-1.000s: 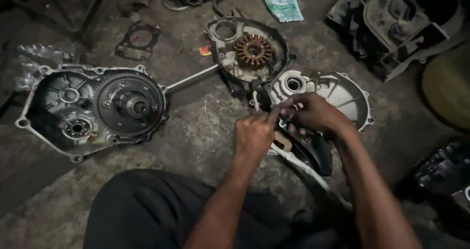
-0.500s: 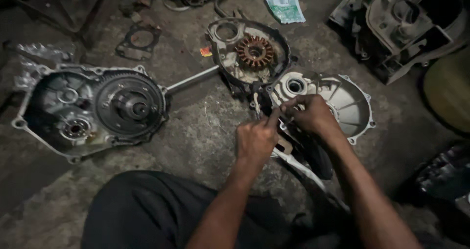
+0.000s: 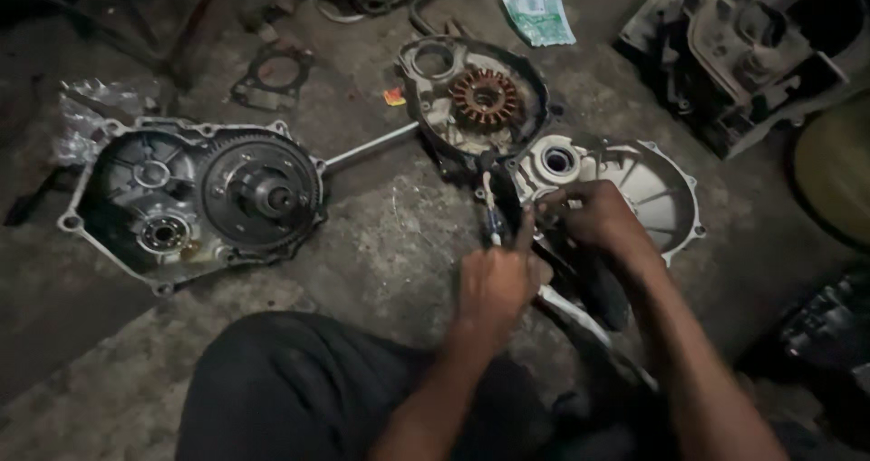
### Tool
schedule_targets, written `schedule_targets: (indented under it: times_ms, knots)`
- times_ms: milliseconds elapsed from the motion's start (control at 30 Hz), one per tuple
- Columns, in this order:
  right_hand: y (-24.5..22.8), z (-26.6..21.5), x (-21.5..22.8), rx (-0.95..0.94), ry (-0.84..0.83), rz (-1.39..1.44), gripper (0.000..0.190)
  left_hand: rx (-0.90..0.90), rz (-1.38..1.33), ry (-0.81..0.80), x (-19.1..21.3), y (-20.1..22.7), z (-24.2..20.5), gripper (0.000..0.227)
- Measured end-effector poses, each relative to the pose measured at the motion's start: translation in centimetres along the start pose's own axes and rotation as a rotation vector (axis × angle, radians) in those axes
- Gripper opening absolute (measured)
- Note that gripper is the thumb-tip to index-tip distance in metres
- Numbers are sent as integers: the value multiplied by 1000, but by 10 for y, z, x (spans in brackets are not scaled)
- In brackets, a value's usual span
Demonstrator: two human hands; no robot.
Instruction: The person works on the internal components of a disassembled engine casing by hand, placing a metal part into the housing and fitting an engine cover over a stator.
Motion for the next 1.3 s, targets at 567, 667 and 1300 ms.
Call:
schedule_targets:
  times_ms: [567, 667, 1300]
  knots:
    - [-3, 21, 4, 111, -45, -137, 16, 33, -9, -30, 1, 3, 7, 82]
    - [-12, 11, 0, 126, -4, -113, 15, 39, 33, -32, 6, 2, 8, 85]
    - [5, 13, 1, 35, 0, -47, 19, -51, -78, 140, 13, 8, -9, 76]
Point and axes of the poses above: each hand's wrist, its own z-axis towards the middle knuckle, its own x-axis out of the back of the hand, y = z × x, the point moved 4 cm from there along z, towards the middle knuckle, and after that the axes turned 9 degrees about z, right-handed, at the moved point
